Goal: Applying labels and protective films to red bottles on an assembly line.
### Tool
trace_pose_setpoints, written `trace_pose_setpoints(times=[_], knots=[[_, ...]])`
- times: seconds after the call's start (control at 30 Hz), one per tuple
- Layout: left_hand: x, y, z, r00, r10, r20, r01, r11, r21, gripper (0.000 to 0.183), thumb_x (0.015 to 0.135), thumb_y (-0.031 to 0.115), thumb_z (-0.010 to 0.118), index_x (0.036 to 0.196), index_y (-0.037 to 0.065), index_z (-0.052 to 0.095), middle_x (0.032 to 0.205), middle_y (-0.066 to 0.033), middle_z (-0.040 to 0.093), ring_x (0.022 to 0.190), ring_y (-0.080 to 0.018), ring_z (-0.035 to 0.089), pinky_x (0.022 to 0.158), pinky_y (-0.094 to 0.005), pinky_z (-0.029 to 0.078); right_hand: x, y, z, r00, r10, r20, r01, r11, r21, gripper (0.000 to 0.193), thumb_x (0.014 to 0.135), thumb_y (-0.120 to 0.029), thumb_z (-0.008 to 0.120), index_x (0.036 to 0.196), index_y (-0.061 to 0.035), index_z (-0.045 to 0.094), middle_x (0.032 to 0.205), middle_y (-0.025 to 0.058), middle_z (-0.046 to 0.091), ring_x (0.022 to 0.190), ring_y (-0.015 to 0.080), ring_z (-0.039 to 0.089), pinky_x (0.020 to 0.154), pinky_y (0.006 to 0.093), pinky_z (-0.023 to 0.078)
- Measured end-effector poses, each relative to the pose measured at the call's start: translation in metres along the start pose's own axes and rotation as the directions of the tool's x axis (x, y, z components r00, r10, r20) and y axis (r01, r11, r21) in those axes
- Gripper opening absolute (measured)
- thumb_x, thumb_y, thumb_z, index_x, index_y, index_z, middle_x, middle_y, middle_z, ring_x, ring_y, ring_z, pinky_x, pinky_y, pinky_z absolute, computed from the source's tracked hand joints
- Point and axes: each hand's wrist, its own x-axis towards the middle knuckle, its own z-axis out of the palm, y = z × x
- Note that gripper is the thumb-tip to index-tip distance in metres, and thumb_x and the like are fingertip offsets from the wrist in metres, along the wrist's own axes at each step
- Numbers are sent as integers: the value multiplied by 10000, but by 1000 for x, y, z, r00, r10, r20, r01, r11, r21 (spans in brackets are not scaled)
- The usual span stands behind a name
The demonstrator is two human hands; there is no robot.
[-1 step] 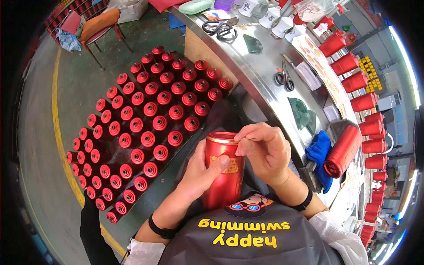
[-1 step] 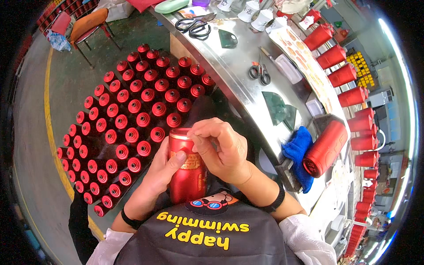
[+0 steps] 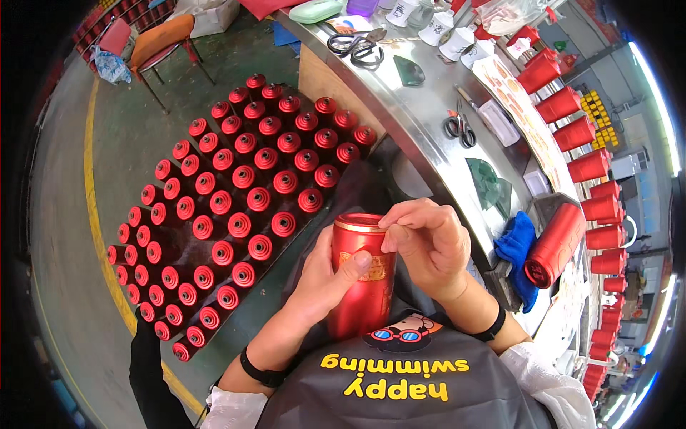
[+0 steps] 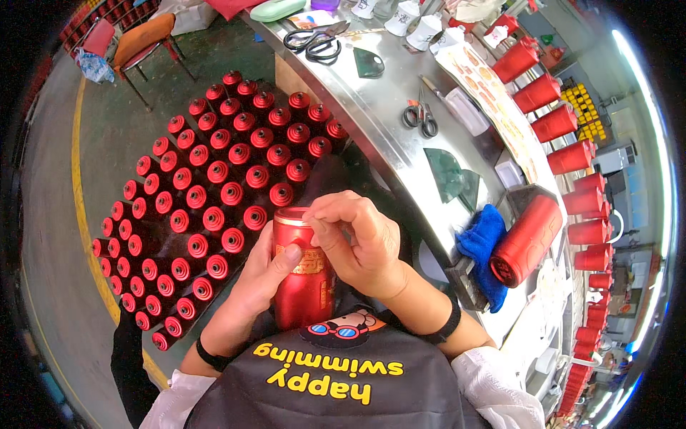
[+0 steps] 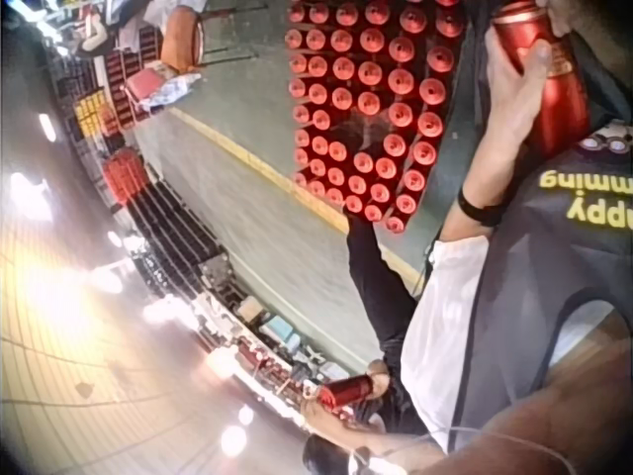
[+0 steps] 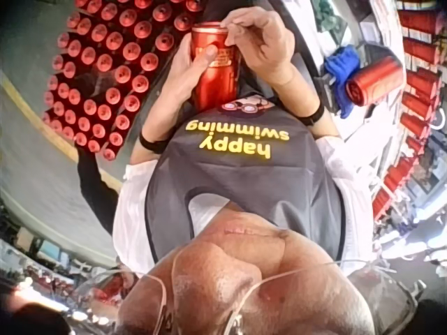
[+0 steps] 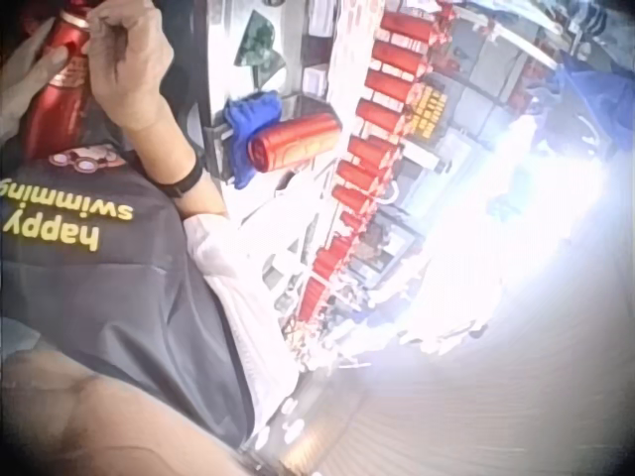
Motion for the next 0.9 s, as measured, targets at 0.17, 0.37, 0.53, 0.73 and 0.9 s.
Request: trace_pose_setpoints(times=[0.17, 0.37, 0.53, 0.73, 0.9], knots=[[0, 0, 0, 1000, 6, 4, -6, 1000, -13, 658, 864, 412, 667, 1304, -8, 414, 1179, -133, 568, 1084, -189, 551, 942, -338, 439, -1, 0, 0, 1000, -12, 8, 12, 1000, -28, 127, 870, 75, 591, 951, 19, 512, 898, 153, 642, 664, 130, 616, 564, 219, 508], [0, -1, 1, 1000, -3, -8, 3, 1000, -12, 649, 862, 423, 666, 1288, -3, 423, 1174, -133, 570, 1076, -190, 555, 934, -341, 445, -1, 0, 0, 1000, -9, 1, 9, 999, -54, 132, 854, 70, 609, 942, 14, 528, 884, 151, 643, 710, 163, 636, 593, 235, 519], [0, 0, 1, 1000, -7, -8, 7, 1000, 11, 666, 854, 452, 665, 1282, 1, 426, 1155, -132, 580, 1063, -197, 563, 923, -338, 452, -1, 0, 0, 1000, -15, 10, 16, 995, -95, 141, 836, 69, 628, 926, 9, 537, 872, 149, 644, 719, 192, 643, 612, 252, 524], [-1, 2, 1, 1000, -21, -4, 21, 1000, 3, 627, 865, 417, 663, 1279, 9, 426, 1154, -131, 577, 1062, -193, 562, 921, -342, 454, 0, -1, 0, 1000, -8, 6, 9, 994, -111, 148, 831, 66, 635, 925, 2, 539, 861, 148, 644, 738, 216, 653, 621, 266, 528], [-1, 3, 2, 1000, -23, -4, 23, 1000, -17, 605, 871, 394, 664, 1275, 12, 427, 1157, -133, 576, 1063, -193, 563, 923, -343, 455, 1, -5, -1, 999, -31, 25, 36, 980, -196, 143, 819, 71, 633, 910, 3, 547, 833, 154, 641, 724, 265, 651, 624, 297, 530]])
